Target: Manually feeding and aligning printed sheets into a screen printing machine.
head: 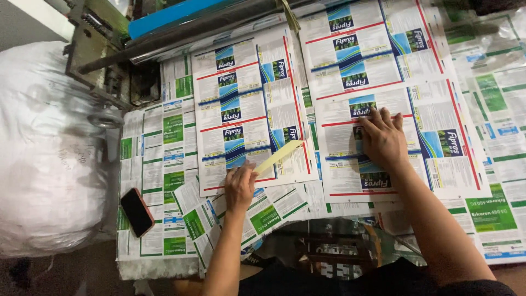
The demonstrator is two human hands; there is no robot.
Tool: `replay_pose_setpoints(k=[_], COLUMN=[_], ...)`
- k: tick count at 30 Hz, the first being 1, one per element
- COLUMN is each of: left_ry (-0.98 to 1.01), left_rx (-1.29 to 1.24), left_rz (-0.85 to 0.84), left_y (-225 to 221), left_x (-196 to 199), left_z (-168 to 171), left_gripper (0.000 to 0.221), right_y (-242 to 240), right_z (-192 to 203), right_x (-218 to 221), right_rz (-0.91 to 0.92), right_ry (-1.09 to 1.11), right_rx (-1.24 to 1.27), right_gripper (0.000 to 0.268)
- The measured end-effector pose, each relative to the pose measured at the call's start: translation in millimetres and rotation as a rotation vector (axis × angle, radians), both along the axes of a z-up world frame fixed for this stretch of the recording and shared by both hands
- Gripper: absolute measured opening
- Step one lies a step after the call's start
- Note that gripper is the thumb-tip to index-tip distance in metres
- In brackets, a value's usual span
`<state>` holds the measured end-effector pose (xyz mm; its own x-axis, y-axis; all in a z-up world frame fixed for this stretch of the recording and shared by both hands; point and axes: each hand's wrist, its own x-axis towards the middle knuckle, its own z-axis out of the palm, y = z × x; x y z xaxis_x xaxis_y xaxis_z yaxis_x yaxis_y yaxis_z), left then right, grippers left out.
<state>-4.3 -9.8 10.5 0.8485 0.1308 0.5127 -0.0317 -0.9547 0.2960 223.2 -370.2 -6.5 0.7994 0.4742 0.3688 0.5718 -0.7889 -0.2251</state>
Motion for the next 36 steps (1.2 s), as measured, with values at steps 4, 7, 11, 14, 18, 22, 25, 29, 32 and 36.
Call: replay_pose_setpoints(k=[4,7,11,14,18,22,25,29,32,36], left_ry=[0.492,0.163,-0.175,-0.082,-0.006,-0.059,-0.076,-0.058,-0.011,0.166], left_rx=[-0.009,0.112,0.268,0.221,0.127,0.121,0.122,0.123,0.131,0.028], left_rz=[0.196,0.141,0.077,0.014,-0.027,-0.016,-0.016,-0.014,0.024,0.149], left_y=[3,-9,-19,-6,5,14,23,36,43,26], left_x=[5,-1,-16,-25,-21,0,15,40,56,61], left_z=[36,61,27,-17,-40,-25,-23,-26,-30,-7], left_gripper=[0.02,0.008,0.014,0.024,0.029,0.031,0.037,0.036,0.038,0.026], right_y=[-3,-3,-1,-1,-2,0,-1,-3,-1,3], right_z=[-2,3,12,12,14,10,1,-1,-2,-1], right_x=[0,-6,-5,-5,-9,-6,-3,0,2,2], right_rz=[0.005,0.031,0.043,0.031,0.03,0.011,-0.02,-0.019,-0.025,-0.061], right_ry=[-0.06,-0.104,-0.091,-0.113,-0.098,-0.095,-0.12,-0.11,-0.103,-0.081], right_rx=[0.018,0.055,0.108,0.085,0.069,0.08,0.029,0.034,0.027,-0.071], right_gripper=[0.031,0.03,0.027,0.028,0.027,0.027,0.029,0.032,0.033,0.034])
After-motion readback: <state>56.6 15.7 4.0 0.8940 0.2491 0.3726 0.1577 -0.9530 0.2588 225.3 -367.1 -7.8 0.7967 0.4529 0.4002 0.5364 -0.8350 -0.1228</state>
